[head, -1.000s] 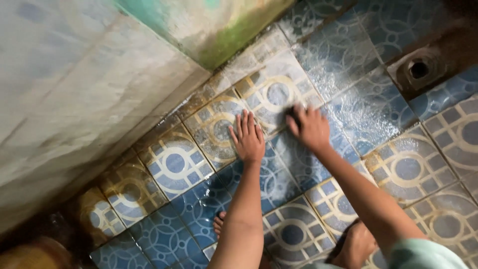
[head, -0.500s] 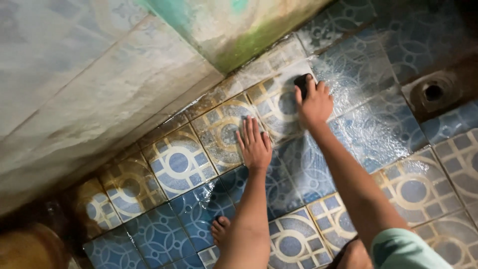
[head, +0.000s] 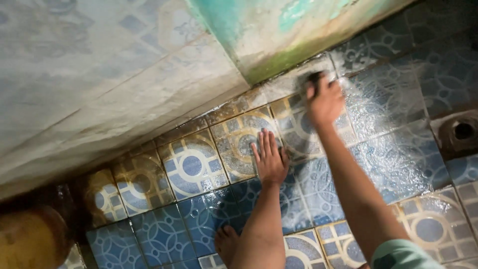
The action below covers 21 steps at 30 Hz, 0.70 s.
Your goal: Scrubbing bathroom floor tiles with a handheld brush and water
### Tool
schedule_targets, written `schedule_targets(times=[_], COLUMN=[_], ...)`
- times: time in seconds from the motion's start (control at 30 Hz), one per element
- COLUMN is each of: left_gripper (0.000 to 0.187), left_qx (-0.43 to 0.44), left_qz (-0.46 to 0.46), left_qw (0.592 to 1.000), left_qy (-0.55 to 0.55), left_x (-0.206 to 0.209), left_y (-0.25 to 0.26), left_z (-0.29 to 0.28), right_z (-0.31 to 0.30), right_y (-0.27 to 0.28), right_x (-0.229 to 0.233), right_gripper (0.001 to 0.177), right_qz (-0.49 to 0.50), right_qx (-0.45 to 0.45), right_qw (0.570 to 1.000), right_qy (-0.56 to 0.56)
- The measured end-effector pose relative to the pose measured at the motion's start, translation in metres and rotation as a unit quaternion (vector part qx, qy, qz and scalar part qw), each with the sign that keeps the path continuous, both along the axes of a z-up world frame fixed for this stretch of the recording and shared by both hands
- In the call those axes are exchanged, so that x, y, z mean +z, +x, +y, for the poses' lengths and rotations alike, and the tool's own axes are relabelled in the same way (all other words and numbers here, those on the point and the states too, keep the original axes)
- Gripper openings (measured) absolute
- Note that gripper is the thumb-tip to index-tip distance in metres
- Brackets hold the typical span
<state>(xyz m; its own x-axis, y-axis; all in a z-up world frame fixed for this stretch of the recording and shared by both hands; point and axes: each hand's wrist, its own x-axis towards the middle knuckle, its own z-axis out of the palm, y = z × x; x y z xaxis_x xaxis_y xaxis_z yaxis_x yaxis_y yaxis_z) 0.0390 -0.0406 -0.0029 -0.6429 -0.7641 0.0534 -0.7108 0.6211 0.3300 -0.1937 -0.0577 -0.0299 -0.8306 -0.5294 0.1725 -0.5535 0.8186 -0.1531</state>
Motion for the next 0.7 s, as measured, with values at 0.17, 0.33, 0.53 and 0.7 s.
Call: schedule_targets(times=[0.17, 0.33, 0.53, 0.7], left_gripper=[0.063, 0.065, 0.063, 0.064], left_qx=[0.009, 0.014, 0.023, 0.020], left_qz=[-0.021, -0.015, 0.017, 0.015], left_qw=[0.999, 1.000, 0.998, 0.997], left_qy=[0.043, -0.023, -0.057, -0.079], left_x=[-0.005, -0.012, -0.016, -0.023], left_y=[0.001, 0.000, -0.001, -0.003], left_z=[0.000, 0.001, -0.001, 0.000], right_z=[-0.032, -0.010, -0.049, -0.059], right_y=[0.084, -0.039, 0.023, 0.069], right_x=[0.025, -0.033, -0.022, -0.003], right_gripper=[0.045, 0.036, 0.037, 0.044], right_qz=[-0.035, -0.083, 0.002, -0.024], right_qx=[0.218, 0.170, -0.020, 0.261], right_qw=[0.975, 0.982, 0.999, 0.965], right_qy=[-0.033, -0.010, -0.039, -0.007])
